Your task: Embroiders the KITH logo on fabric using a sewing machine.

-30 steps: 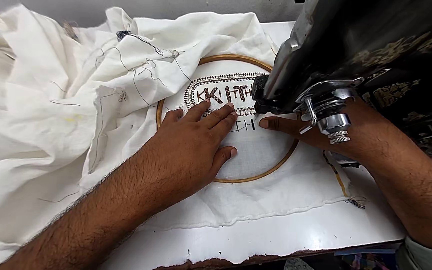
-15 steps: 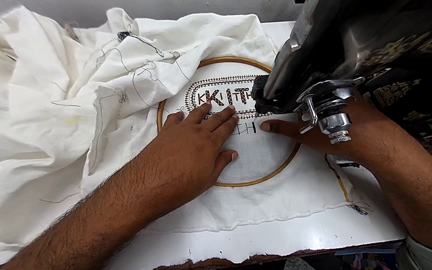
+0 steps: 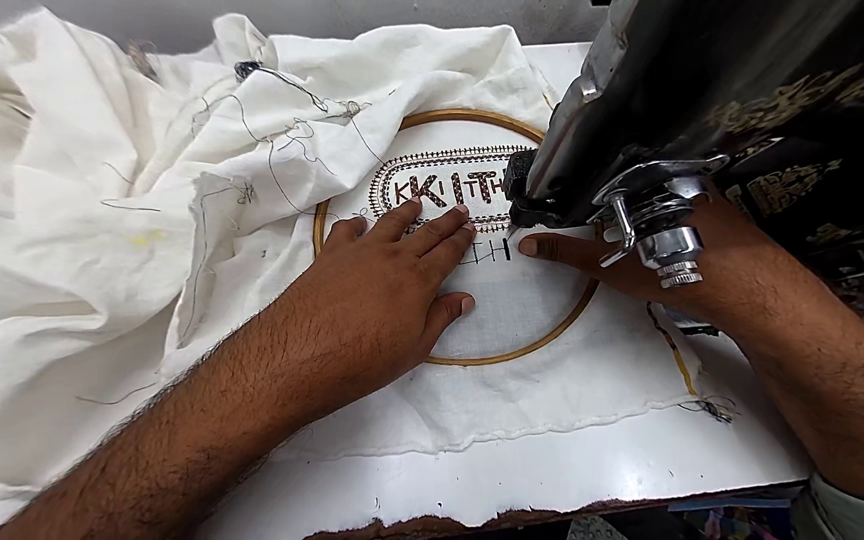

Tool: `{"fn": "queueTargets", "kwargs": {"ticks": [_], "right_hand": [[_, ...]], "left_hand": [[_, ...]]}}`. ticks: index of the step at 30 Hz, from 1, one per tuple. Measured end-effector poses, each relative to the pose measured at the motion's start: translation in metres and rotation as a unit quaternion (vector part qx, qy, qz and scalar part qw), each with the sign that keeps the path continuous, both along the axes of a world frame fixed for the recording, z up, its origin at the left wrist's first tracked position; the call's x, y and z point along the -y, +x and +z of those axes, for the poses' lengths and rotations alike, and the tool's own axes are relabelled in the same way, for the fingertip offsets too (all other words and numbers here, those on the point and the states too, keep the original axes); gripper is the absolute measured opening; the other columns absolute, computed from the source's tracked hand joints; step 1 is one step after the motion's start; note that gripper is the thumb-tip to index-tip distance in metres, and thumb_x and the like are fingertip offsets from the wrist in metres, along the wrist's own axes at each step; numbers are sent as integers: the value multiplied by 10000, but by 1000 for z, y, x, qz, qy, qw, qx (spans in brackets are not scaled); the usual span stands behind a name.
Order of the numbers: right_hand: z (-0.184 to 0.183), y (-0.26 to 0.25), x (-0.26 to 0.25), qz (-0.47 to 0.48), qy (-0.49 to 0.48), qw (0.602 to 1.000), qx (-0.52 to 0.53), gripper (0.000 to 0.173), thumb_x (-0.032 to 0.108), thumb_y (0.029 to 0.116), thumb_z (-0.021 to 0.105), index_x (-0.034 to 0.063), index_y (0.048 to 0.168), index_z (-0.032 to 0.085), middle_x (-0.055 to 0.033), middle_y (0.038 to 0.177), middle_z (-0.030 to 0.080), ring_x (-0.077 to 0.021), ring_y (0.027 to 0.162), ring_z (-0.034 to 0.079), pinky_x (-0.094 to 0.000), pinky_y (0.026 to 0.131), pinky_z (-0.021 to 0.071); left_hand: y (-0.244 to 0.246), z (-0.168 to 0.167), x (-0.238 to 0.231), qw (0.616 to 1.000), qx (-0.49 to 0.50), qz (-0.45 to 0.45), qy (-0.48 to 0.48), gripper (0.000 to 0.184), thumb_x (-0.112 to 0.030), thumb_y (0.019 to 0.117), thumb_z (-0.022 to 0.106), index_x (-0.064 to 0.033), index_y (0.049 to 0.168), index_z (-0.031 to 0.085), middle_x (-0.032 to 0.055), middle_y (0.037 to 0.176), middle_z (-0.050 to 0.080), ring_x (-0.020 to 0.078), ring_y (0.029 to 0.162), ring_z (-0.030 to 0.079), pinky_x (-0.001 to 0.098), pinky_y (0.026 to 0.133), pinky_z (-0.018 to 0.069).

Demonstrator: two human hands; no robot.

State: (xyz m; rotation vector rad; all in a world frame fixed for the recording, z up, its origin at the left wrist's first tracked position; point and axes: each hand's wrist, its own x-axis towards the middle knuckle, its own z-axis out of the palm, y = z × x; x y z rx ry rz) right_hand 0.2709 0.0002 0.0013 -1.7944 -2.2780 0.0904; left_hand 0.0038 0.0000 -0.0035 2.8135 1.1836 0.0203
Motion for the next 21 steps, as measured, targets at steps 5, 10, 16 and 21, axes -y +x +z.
{"fn": "queueTargets", "kwargs": {"ticks": [5, 10, 16, 21], "right_hand": [[-2, 1, -3, -6, -7, 1000, -12, 573, 616, 883, 682, 87, 1098, 724, -149, 1076, 696, -324, 1108, 639, -525, 919, 504], [-32, 12, -20, 2, 28, 1000, -13, 618, 692, 863, 628, 144, 1131, 724, -103, 1103, 706, -285, 1140, 636, -527, 971, 495], [-42, 16, -28, 12, 33, 999, -32, 629, 701, 855, 633, 165, 1174, 716, -89, 1145, 707, -273, 1171, 627, -536, 1004, 479], [-52, 19, -35, 10, 39, 998, -37, 604, 697, 857, 629, 182, 1160, 718, -79, 1127, 707, -263, 1147, 635, -536, 980, 491]], "left_hand": [[0, 0, -2, 1000, 0, 2, 1, 629, -540, 1070, 290, -199, 1575, 446, -7, 1648, 391, 328, 1507, 366, 643, 1086, 370], [-1, -3, -5, 1000, 7, -1, 7, 632, -538, 1070, 285, -196, 1576, 443, -13, 1648, 390, 324, 1507, 366, 636, 1099, 357], [-2, -3, -7, 1000, 3, 3, 8, 633, -542, 1073, 277, -201, 1583, 432, -22, 1654, 379, 318, 1515, 354, 651, 1107, 346], [-2, -4, -9, 1000, 7, 3, 8, 633, -544, 1072, 277, -201, 1579, 438, -22, 1657, 373, 311, 1519, 348, 652, 1111, 337]]}}
